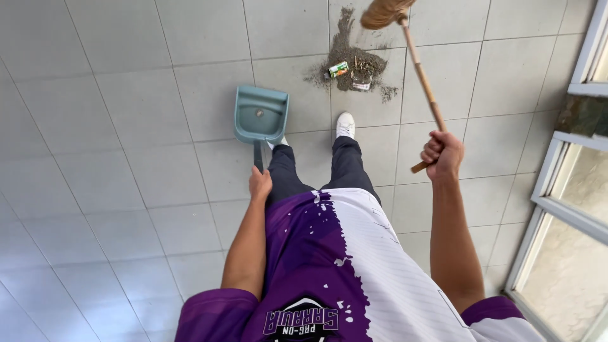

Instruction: Sweep the floor using a broom and collect the dust and debris into a dustpan.

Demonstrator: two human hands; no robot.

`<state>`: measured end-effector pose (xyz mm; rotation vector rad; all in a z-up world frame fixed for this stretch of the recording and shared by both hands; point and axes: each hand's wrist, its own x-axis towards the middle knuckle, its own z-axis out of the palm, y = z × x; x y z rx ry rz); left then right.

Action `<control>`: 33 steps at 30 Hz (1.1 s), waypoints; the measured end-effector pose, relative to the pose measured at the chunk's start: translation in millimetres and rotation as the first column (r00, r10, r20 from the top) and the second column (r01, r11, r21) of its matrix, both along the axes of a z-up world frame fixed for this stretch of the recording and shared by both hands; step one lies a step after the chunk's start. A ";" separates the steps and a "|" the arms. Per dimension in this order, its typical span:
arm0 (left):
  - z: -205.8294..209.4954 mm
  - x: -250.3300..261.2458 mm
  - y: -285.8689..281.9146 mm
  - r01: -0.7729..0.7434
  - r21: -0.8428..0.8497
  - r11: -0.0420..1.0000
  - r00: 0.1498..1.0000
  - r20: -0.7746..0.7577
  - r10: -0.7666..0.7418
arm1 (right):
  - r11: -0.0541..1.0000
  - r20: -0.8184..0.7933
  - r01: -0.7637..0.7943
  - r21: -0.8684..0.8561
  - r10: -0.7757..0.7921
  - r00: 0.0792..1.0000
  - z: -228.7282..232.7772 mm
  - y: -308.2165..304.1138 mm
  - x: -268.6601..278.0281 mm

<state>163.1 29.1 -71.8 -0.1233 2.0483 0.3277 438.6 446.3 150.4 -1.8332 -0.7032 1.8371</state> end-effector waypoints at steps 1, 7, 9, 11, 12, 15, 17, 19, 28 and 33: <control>5.1 11.7 10.9 -0.025 -0.017 1.000 1.000 0.000 0.025 | 1.000 0.000 -0.025 -0.017 0.025 1.000 4.4 18.6 3.3; 10.0 62.3 70.9 0.106 -0.079 0.991 0.969 -0.215 -0.121 | 0.990 0.179 -0.052 0.132 0.027 0.983 -20.6 104.9 41.1; 2.8 78.7 82.4 0.153 -0.141 0.978 0.953 -0.240 -0.183 | 0.993 0.213 -0.030 0.112 0.005 0.977 -26.6 120.3 58.7; 20.7 78.9 111.7 0.177 -0.134 0.975 0.963 -0.182 -0.200 | 0.992 0.231 -0.019 0.123 -0.010 0.973 -22.9 127.7 66.9; 30.0 76.6 122.8 0.195 -0.122 0.973 0.968 -0.134 -0.211 | 0.990 0.240 -0.012 0.141 -0.022 0.971 -21.1 127.9 68.6; 37.6 76.5 148.1 0.265 -0.136 0.955 0.955 -0.103 -0.279 | 0.987 0.242 -0.006 0.162 -0.034 0.970 -30.2 128.7 89.6; 28.7 78.2 153.9 0.294 -0.155 0.943 0.947 -0.084 -0.309 | 0.978 0.300 -0.085 0.188 0.025 0.954 -29.8 127.4 95.9; 14.3 79.8 156.3 0.322 -0.176 0.930 0.939 -0.064 -0.337 | 0.964 0.357 -0.166 0.206 0.084 0.930 -49.6 129.8 109.3; 28.4 85.9 195.1 0.329 -0.152 0.932 0.941 -0.030 -0.337 | 0.501 0.866 -0.832 0.238 0.278 0.415 -148.0 144.7 42.2; -1.6 105.1 196.1 0.409 -0.131 0.903 0.882 -0.199 -0.428 | 0.515 0.679 -0.856 0.033 0.617 0.397 -280.7 154.5 12.3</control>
